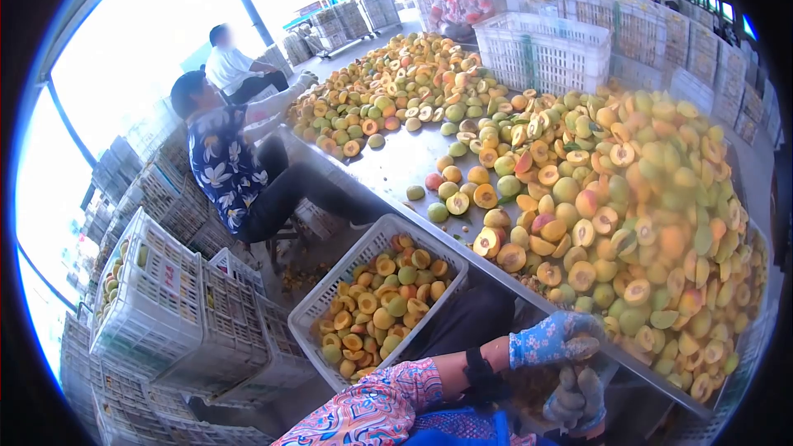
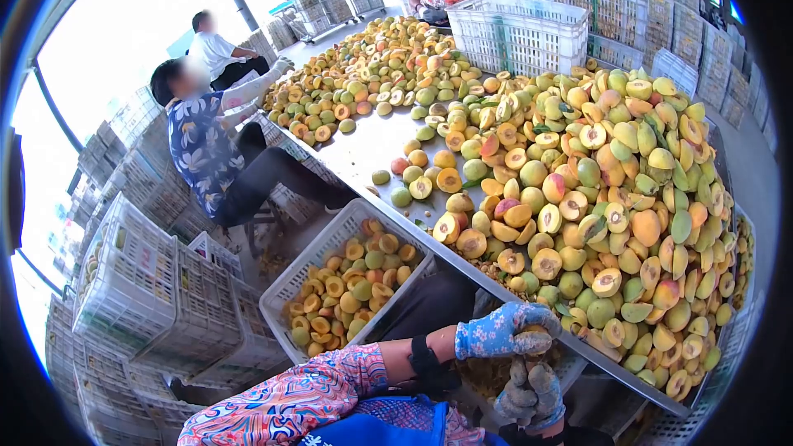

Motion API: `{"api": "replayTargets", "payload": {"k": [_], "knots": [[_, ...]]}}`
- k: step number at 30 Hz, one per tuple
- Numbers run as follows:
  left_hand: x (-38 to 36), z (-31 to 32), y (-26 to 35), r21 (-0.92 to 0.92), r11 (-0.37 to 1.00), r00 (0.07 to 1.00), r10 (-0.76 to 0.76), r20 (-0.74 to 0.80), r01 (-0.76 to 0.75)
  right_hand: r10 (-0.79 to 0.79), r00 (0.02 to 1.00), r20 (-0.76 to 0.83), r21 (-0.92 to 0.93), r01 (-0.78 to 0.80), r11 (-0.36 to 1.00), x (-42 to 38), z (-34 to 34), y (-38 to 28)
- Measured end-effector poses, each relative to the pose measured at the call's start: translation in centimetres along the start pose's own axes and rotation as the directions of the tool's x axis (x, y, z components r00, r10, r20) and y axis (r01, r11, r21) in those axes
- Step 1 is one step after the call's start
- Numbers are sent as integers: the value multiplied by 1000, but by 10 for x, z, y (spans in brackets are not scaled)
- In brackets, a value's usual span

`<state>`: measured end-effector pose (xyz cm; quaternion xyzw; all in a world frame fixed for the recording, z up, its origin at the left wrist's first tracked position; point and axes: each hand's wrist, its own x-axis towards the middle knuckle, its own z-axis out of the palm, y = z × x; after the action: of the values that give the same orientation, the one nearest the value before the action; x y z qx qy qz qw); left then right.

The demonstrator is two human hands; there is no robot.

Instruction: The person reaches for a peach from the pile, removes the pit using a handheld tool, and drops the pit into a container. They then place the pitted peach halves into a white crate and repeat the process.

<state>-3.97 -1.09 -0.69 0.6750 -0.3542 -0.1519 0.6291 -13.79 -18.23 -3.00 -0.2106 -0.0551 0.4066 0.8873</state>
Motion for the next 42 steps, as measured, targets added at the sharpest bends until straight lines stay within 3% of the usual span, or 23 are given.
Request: {"api": "replayTargets", "payload": {"k": [5,14,16,21,24,26,27,28,29,30,31,32,33,34,35,36,37,38,40,42], "knots": [[-9,-4,5,113,992,999,48,26,-50,57,998,-30,133,-53,990,-6,-10,10],[-15,-8,14,78,996,999,-34,27,32,46,998,-35,93,-43,995,-6,-2,7],[-16,-8,15,173,985,999,7,41,-14,39,999,-26,67,-38,997,-7,-1,7],[-17,-7,18,167,980,994,99,36,-104,34,999,-41,-10,-34,999,-14,-4,7],[-18,-11,28,177,978,994,100,47,-106,109,994,1,110,-108,988,-18,-24,14],[-20,-16,31,187,977,994,98,49,-105,-84,962,-258,34,96,995,-18,2,21],[-22,-22,28,221,974,999,33,28,-39,-83,963,-257,33,95,995,-17,18,12],[-25,-27,24,252,967,999,-31,3,30,-125,991,-56,-22,124,992,-14,37,-3],[-29,-30,20,307,952,999,23,-29,-13,-153,977,150,-69,165,984,-12,46,-10],[-33,-33,19,305,952,999,19,-29,-9,-152,977,148,-65,163,985,-15,43,-8],[-36,-38,21,332,943,999,-2,-40,15,-151,977,-149,-250,110,962,-21,34,-5],[-41,-43,23,362,932,998,-19,-53,37,-192,885,-425,-408,3,913,-27,22,-5],[-50,-50,27,356,931,992,-43,-120,83,-64,924,-376,-670,-224,708,-29,-13,-14],[-60,-59,31,362,927,981,-36,-188,104,-68,929,-363,-679,-214,702,-26,-24,-7],[-72,-71,29,382,914,965,-37,-261,139,-141,932,-334,-886,-260,383,-21,-33,-1],[-88,-83,26,400,900,942,-34,-334,174,-203,939,-279,-959,-283,8,-16,-38,3],[-105,-96,27,355,886,896,-133,-424,299,-244,948,-202,-886,-283,-366,-8,-39,4],[-124,-108,28,296,859,830,-227,-509,417,-245,952,-182,-888,-266,-376,-3,-32,1],[-166,-130,21,195,780,693,-374,-617,595,-88,893,-441,-836,-445,-321,3,-13,-3],[-207,-146,13,225,630,574,-428,-698,743,-83,920,-384,-864,-389,-320,6,-16,-5]]}}
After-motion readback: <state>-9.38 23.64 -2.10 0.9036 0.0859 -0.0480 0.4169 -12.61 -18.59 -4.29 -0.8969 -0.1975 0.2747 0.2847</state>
